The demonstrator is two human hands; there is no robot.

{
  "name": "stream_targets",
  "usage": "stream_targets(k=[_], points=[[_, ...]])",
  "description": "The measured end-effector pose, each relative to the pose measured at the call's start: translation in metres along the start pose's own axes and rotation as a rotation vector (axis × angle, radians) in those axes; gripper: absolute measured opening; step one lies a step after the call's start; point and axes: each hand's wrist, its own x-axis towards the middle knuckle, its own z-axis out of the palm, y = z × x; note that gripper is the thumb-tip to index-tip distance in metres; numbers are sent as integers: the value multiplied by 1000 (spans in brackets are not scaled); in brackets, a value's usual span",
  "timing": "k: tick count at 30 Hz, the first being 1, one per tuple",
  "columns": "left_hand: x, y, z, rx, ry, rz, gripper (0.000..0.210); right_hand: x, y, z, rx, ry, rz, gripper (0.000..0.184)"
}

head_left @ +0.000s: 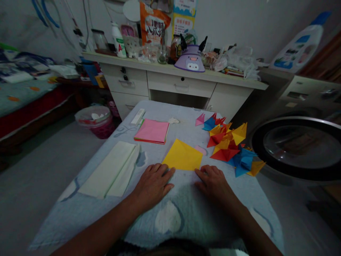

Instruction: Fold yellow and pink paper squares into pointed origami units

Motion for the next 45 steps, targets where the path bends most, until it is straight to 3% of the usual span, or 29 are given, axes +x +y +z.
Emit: stream_targets(k=[5,8,10,12,18,25,30,35,41,45], points=[[0,0,0,-25,16,10,44,13,13,-18,105,-81,0,19],[-1,-1,-1,-45,30,10,41,29,15,-23,190,4,58,21],[-2,-2,-1,-59,43,8,39,39,15,-18,206,95,122,26],[-3,-3,0,-76,55,11,38,46,14,-8,251,107,152,32],[0,-1,0,-127,91,21,35,50,19,22,399,103,131,16],[32,23,-19,-440,195,28,49,47,11,20,492,268,40,6],[58,42,-28,-527,243,-22,44,45,-3,13,476,394,-12,1],[65,45,-29,-510,227,-44,10,42,-7,8,452,409,-52,7],[46,33,-37,-555,266,74,16,41,8,13,330,492,2,41],[30,21,-38,-522,248,139,19,39,16,10,329,593,80,37]])
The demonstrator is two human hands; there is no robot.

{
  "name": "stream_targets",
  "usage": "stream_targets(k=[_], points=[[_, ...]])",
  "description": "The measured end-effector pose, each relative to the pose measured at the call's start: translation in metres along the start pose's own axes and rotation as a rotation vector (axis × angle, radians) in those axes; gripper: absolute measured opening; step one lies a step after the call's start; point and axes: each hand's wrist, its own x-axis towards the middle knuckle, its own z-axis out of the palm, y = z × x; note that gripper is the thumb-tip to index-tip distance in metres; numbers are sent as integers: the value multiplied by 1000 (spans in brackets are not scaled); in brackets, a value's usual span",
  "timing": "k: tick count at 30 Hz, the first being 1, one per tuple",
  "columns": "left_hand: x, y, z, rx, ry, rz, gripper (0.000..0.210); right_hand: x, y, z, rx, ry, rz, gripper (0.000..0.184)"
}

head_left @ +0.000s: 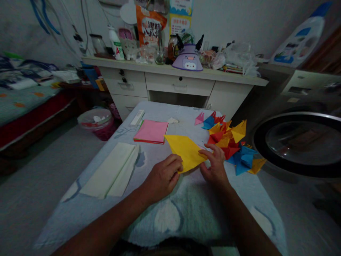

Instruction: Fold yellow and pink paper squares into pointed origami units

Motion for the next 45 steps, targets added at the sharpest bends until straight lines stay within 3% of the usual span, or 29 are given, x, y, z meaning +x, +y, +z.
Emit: stream_targets(k=[7,13,18,21,25,32,40,45], points=[[-12,-11,-9,-23,22,-11,17,2,-2,-9,134,17,-10,20],[-16,-32,-2,33,106,-60,17,1,-12,-9,80,11,-158,16],[-22,-49,9,152,62,-95,16,-4,-19,-3,52,-197,-311,15],[-24,-53,11,241,38,-75,16,-9,-18,5,86,-332,-350,23],[-23,-53,8,318,24,-63,13,-12,-13,15,88,-364,-316,47],[-22,-52,4,323,31,-99,12,-13,-6,22,150,-293,-359,36],[-24,-55,-3,220,2,-218,10,-10,-7,17,199,-355,-185,10],[-25,-62,-4,173,-6,-251,7,-9,-4,18,180,-372,-33,13]])
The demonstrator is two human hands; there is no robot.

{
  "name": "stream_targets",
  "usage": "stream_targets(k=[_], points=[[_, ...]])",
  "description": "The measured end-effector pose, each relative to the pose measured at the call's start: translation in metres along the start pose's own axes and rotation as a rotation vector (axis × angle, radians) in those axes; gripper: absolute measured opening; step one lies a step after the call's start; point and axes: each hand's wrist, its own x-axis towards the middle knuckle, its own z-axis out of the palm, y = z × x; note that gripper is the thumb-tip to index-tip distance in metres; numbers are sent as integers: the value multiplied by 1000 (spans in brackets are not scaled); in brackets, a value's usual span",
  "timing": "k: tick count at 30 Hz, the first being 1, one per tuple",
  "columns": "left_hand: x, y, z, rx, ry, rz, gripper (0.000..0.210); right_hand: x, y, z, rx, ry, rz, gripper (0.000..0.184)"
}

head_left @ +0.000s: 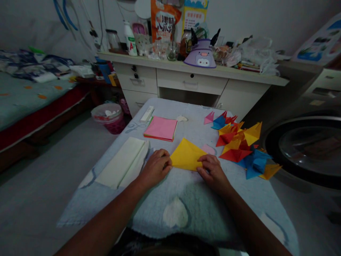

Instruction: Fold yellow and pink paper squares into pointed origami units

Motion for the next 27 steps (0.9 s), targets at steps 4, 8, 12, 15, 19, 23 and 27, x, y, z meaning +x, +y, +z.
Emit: stream_targets(k=[4,8,12,15,19,23,27], points=[[0,0,0,-12,1,-4,3,1,2,2,-25,9,82,18],[0,3,0,-18,6,-25,6,3,0,4,-46,31,144,22],[2,6,0,-5,19,-44,7,5,-3,5,-55,43,205,21],[3,8,1,27,30,-55,7,6,-6,5,-69,30,242,21],[3,9,5,113,45,-65,7,7,-8,4,-83,21,282,20],[2,9,8,189,60,-86,7,9,-11,4,-96,23,347,20],[2,9,10,240,44,-107,9,11,-13,3,-115,27,388,18]])
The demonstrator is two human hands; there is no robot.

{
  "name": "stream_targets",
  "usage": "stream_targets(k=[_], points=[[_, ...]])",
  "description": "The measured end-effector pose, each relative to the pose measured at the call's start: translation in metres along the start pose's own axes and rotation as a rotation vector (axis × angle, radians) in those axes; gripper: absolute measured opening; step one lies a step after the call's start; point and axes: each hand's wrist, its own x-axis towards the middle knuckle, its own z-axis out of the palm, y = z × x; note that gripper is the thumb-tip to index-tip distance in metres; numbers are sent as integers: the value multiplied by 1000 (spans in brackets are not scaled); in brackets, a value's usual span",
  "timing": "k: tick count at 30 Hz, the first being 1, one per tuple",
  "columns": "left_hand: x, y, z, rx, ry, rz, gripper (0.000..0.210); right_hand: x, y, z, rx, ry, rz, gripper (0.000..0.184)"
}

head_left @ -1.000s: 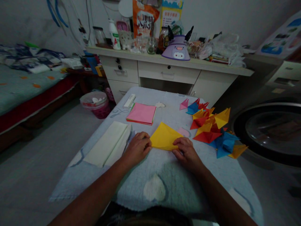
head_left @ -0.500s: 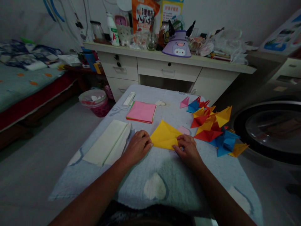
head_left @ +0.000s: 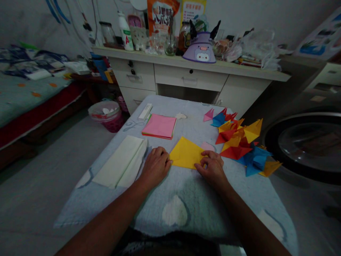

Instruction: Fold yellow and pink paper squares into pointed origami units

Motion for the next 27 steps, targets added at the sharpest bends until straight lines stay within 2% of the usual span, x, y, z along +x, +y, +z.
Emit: stream_targets(k=[6,9,12,15,17,23,27], points=[[0,0,1,33,27,0,7,-1,-1,1,-7,35,-2,16],[-1,3,0,52,83,22,10,-1,0,4,-7,62,-23,16],[-5,11,1,52,132,189,21,-1,1,6,-7,86,-38,17],[-9,23,7,-16,47,461,24,-1,1,8,-9,104,-51,16],[-12,29,11,-18,-18,564,26,-1,2,8,-14,103,-54,16],[-14,32,18,38,-110,501,38,0,3,8,-34,92,-37,15],[-15,30,18,30,-135,481,38,0,4,9,-25,108,-43,15]])
